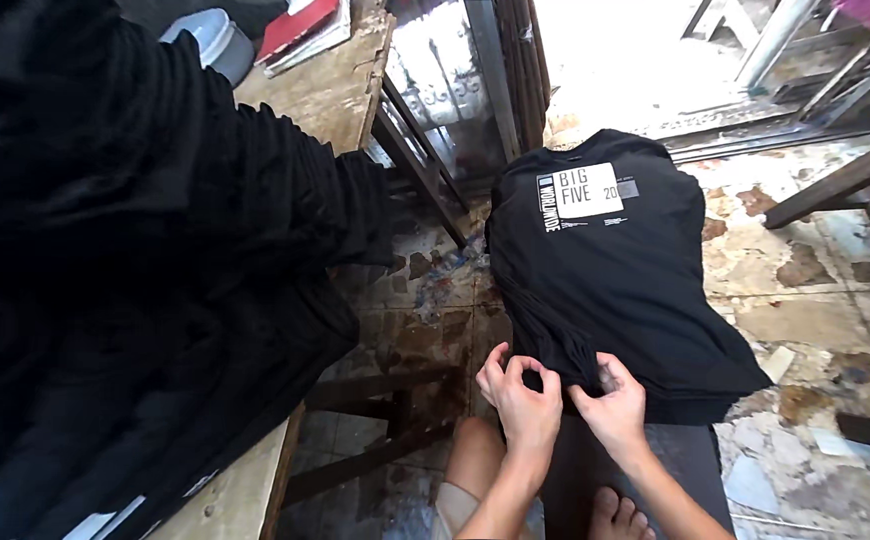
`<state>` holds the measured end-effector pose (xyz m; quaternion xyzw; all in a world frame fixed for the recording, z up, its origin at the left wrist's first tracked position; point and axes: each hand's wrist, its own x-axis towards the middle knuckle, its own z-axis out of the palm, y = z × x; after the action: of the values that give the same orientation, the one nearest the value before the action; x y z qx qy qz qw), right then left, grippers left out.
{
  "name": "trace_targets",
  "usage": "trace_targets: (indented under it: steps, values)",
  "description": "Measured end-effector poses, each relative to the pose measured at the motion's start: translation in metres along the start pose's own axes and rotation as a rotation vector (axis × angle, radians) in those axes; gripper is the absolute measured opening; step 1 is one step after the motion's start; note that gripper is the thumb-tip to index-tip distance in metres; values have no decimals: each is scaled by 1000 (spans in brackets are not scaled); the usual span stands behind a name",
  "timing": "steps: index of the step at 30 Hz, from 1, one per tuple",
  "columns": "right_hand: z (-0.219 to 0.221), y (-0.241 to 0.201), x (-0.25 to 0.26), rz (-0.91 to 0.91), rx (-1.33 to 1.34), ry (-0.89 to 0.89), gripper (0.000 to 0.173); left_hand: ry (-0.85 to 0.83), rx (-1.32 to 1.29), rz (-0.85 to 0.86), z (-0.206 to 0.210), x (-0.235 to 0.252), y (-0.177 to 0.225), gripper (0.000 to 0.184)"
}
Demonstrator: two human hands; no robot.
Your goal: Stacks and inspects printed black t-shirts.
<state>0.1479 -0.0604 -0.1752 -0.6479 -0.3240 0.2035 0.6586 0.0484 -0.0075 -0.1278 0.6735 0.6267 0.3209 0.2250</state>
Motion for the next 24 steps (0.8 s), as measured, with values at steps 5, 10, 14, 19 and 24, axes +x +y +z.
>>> trace_targets:
  steps: [5,10,14,19,24]
  values:
    - [0,6,-5,-30,-52,-18,40,22,-130,164,-8,0,6,14]
    - [0,8,-9,-76,-169,-59,36,10,-124,119,-9,7,19,15]
    - [0,9,-10,-107,-210,-70,37,-10,-112,21,-10,11,14,11]
    - [6,-3,-4,-501,-511,-268,38,-498,-978,-866,-27,37,-12,58]
    - [14,-13,0,-667,-654,-317,43,-622,-753,-646,-50,47,-7,76]
